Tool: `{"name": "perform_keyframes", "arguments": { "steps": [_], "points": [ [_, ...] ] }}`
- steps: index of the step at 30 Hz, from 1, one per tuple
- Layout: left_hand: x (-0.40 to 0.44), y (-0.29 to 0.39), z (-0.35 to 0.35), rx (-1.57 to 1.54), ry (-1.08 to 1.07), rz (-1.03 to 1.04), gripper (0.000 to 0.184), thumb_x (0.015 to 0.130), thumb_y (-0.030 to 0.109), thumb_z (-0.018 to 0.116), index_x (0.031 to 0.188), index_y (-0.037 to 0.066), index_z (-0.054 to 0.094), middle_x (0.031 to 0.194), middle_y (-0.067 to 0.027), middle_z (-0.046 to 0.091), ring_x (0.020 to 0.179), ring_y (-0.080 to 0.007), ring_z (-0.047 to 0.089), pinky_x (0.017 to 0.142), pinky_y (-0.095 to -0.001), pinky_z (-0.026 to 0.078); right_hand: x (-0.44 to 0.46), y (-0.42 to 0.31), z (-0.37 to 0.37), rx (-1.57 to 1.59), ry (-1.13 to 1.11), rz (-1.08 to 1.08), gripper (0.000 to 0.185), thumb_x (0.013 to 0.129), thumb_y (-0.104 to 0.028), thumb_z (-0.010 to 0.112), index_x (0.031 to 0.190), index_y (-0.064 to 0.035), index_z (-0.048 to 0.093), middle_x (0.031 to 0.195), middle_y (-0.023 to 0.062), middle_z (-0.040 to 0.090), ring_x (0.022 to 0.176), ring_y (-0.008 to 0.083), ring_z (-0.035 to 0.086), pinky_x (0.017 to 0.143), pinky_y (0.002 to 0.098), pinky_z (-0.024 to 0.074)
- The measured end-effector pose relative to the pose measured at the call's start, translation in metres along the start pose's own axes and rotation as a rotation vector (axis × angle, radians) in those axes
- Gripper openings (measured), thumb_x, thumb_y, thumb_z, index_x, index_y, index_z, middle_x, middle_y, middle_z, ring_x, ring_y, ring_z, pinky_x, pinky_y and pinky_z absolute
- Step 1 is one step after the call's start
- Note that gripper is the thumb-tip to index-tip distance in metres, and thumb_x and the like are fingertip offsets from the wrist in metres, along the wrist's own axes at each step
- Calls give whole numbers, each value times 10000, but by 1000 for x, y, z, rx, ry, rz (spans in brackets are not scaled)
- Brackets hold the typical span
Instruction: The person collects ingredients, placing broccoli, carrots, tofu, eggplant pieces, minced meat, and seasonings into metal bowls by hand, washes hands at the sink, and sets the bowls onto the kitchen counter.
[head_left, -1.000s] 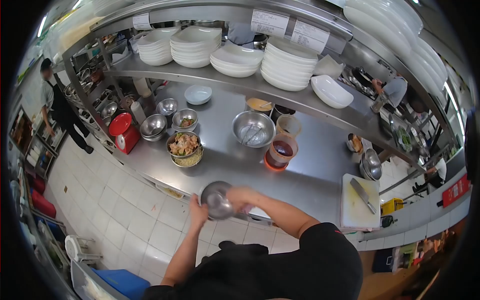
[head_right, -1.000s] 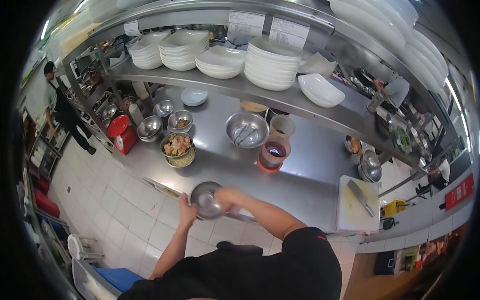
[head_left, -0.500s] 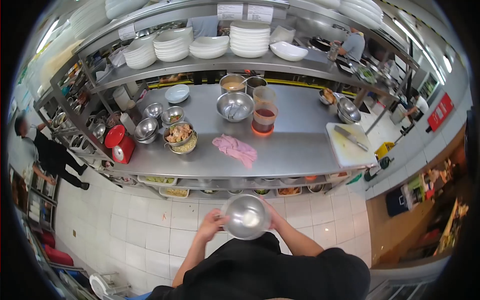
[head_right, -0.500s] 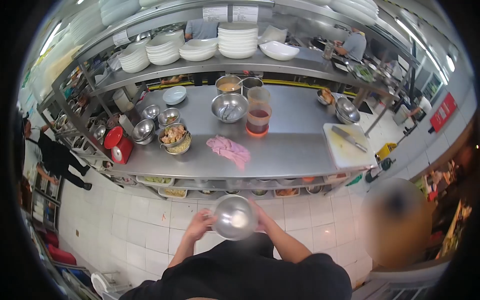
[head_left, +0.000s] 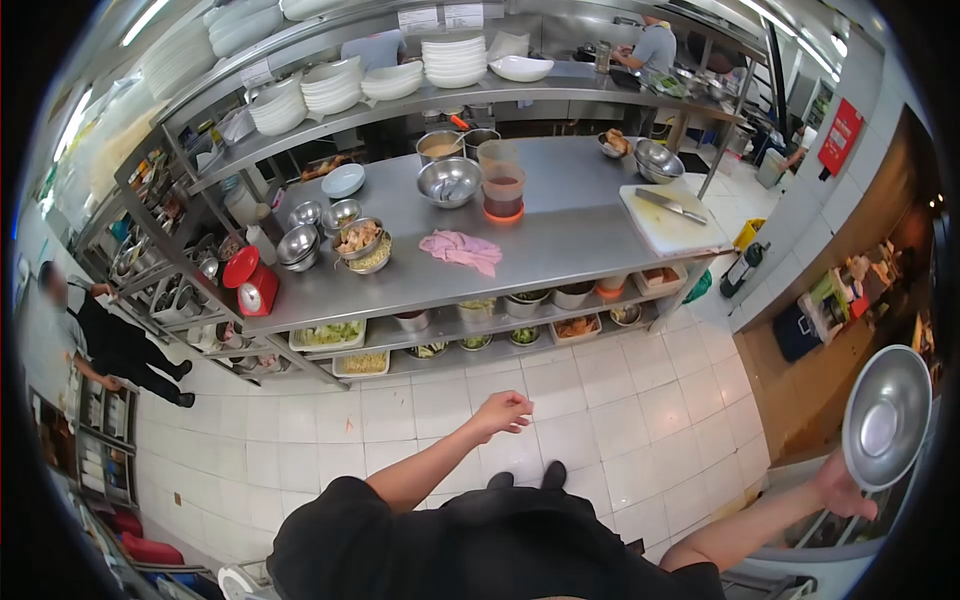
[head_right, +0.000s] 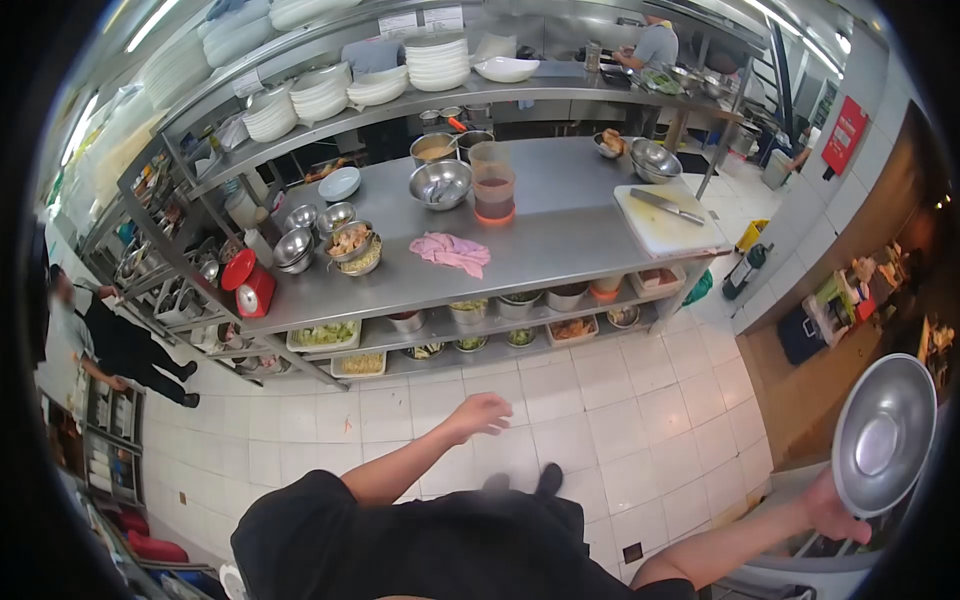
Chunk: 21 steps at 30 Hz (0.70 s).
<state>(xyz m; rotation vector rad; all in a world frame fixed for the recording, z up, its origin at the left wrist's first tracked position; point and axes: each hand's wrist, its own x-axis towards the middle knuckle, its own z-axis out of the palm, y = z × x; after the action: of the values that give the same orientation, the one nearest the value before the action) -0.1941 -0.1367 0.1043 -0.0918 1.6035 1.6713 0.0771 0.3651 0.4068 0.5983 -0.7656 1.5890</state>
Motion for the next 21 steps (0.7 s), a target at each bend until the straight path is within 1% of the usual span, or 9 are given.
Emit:
{"name": "perform_keyframes", "arguments": {
  "steps": [3,5,9,12,15,16,19,20,21],
  "points": [
    [-6,-8,48,10,-116,-19,342,953,315,676,1151,45,604,1124,-82,657,1005,-220,677,802,-367,566,-5,-34,-11,297,-256,241,948,745,-449,837,1498,-62,411,1586,151,340,1473,383,261,1239,550,146],
    [-11,-12,85,15,-178,-33,357,959,338,671,1156,50,596,1133,-80,653,1010,-216,674,800,-368,566,-26,-34,-23,-39,190,53,878,785,-438,794,1491,-73,421,1574,141,360,1459,368,284,1232,545,165],
    [-24,-31,159,18,-348,-57,401,970,418,652,1160,76,566,1155,-64,638,1027,-206,665,797,-389,570,-124,-24,-94,-158,425,475,771,872,-484,665,1496,-106,415,1543,116,397,1427,326,340,1198,524,243],
    [-36,-50,215,-67,-512,-84,454,981,460,601,1268,116,528,1275,-111,585,1119,-284,630,871,-462,564,-220,-34,-124,-135,595,850,700,938,-518,569,1500,-131,411,1520,98,424,1402,294,382,1173,509,302],
    [-62,-84,279,-223,-796,-197,527,1002,438,556,1395,101,454,1376,-159,531,1212,-371,586,961,-562,527,-305,-68,-136,350,482,1208,642,1004,-552,472,1504,-156,407,1496,79,451,1377,263,424,1147,494,361],
    [-55,-113,300,-252,-687,-385,556,989,413,586,1386,40,474,1331,-171,581,1183,-330,610,974,-543,519,-292,-88,-96,-280,417,1367,644,1002,-551,489,1499,-147,419,1471,63,468,1353,224,439,1136,460,359],
    [-74,-167,395,159,-624,-259,442,927,83,576,1356,26,488,1193,-155,646,1076,-329,660,861,-454,585,-273,-195,-146,-626,321,1199,444,1002,-466,557,1282,-126,612,1215,31,635,1066,163,575,927,373,480],
    [-93,-185,428,81,-602,-292,442,885,56,551,1323,38,500,1098,-176,690,913,-343,710,641,-458,589,-255,-254,-159,-790,327,1112,425,999,-439,583,1270,-113,614,1175,30,652,1054,163,595,927,363,490],
    [-101,-197,456,116,-724,-403,481,876,50,552,1351,52,472,1149,-186,668,975,-339,696,682,-500,591,-236,-310,-179,-943,297,1041,408,995,-412,610,1258,-100,615,1135,29,669,1042,163,615,927,353,499]
  ]
}}
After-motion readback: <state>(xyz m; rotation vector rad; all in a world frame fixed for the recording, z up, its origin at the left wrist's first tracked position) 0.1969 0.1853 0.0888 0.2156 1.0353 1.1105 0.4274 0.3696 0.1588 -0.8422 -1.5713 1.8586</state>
